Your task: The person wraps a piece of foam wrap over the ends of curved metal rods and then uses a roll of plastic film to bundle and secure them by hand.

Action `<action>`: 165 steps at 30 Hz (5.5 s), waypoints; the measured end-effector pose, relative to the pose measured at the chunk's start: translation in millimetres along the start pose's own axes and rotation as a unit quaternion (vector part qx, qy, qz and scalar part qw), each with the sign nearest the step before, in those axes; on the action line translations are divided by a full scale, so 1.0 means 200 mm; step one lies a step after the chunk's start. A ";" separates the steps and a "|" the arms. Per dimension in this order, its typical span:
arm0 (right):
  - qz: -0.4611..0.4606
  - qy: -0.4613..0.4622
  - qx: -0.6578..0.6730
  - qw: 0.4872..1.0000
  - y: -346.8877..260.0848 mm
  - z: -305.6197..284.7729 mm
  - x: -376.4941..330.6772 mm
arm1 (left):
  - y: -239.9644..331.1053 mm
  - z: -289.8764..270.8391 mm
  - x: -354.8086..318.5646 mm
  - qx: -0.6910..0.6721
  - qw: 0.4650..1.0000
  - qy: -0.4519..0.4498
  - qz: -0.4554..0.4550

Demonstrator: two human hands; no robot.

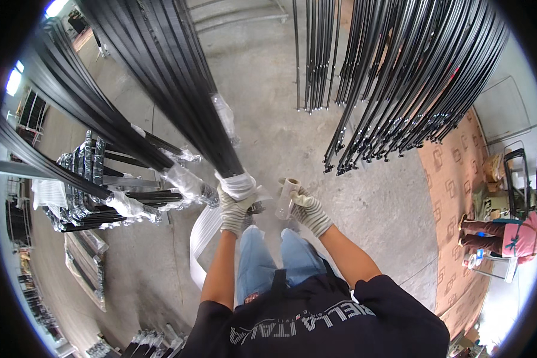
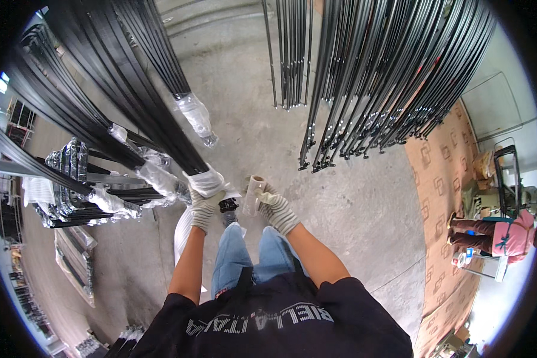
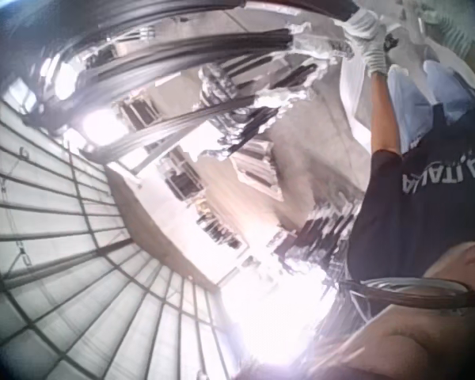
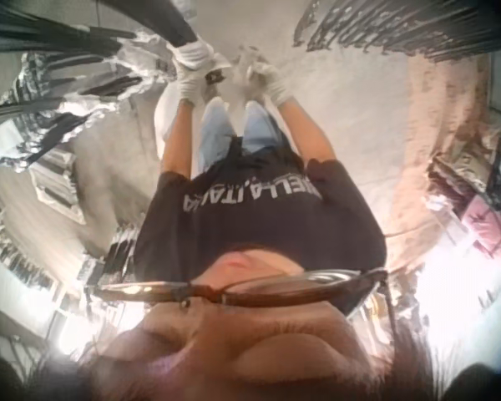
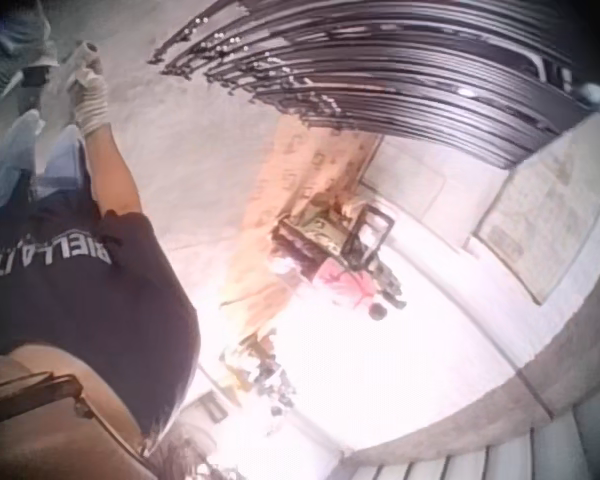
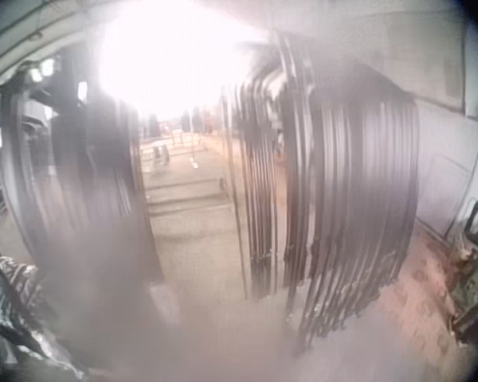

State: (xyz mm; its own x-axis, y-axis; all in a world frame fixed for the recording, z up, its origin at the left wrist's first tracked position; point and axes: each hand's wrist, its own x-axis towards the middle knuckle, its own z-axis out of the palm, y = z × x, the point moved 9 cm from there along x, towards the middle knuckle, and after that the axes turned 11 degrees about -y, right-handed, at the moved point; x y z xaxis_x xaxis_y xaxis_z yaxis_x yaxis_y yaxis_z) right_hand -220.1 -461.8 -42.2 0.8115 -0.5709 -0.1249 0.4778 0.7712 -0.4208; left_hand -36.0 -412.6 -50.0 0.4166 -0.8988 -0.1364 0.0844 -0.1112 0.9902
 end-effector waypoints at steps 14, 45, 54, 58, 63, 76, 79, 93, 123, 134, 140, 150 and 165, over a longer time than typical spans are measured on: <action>-0.004 -0.089 0.055 0.995 0.05 0.03 0.26 | 0.13 0.08 -0.02 0.078 0.982 0.113 0.126; -0.077 -0.140 -0.196 0.968 0.00 0.03 0.47 | 0.24 0.08 0.02 0.137 0.962 0.086 0.221; -0.113 -0.121 -0.296 0.941 0.01 0.09 0.44 | 0.19 0.06 0.01 0.019 0.984 0.075 0.164; -0.136 -0.094 -0.309 0.936 -0.01 0.10 0.41 | 0.08 0.04 -0.02 0.010 0.996 0.048 0.080; -0.086 -0.109 -0.343 0.929 -0.02 0.17 0.39 | 0.20 0.06 -0.02 -0.106 0.990 0.023 0.092; -0.026 -0.190 -0.376 0.907 0.04 0.16 0.42 | 0.32 0.17 0.02 -0.064 0.994 -0.036 0.083; 0.005 -0.205 -0.391 0.897 0.05 0.18 0.43 | 0.19 0.14 -0.02 -0.114 0.993 -0.031 -0.009; 0.061 -0.226 -0.453 0.860 0.00 0.24 0.43 | 0.40 0.18 0.03 0.032 0.982 -0.074 0.173; -0.020 -0.001 -0.113 0.993 0.12 0.03 0.37 | 0.22 0.14 0.07 -0.084 0.985 -0.103 0.110; 0.023 0.009 -0.115 0.993 0.12 0.08 0.33 | 0.21 0.13 0.05 -0.138 0.980 -0.004 0.143; 0.031 0.044 -0.014 0.998 0.15 0.06 0.31 | 0.19 0.16 0.06 -0.109 0.984 -0.027 0.137; -0.090 0.181 -0.280 0.938 -0.03 0.10 0.25 | 0.43 0.21 0.01 0.323 0.899 -0.108 0.276; -0.044 0.170 -0.125 0.976 0.11 0.12 0.23 | 0.25 0.15 -0.06 0.232 0.967 -0.026 0.104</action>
State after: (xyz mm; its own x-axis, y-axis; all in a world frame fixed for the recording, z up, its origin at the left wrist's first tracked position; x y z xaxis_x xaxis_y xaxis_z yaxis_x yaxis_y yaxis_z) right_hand -165.0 -463.7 -35.6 0.5923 -0.7246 -0.3523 0.4080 0.6468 -0.6443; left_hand -64.1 -419.7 1.8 0.3348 -0.9406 0.0563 -0.4165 -0.0941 0.9042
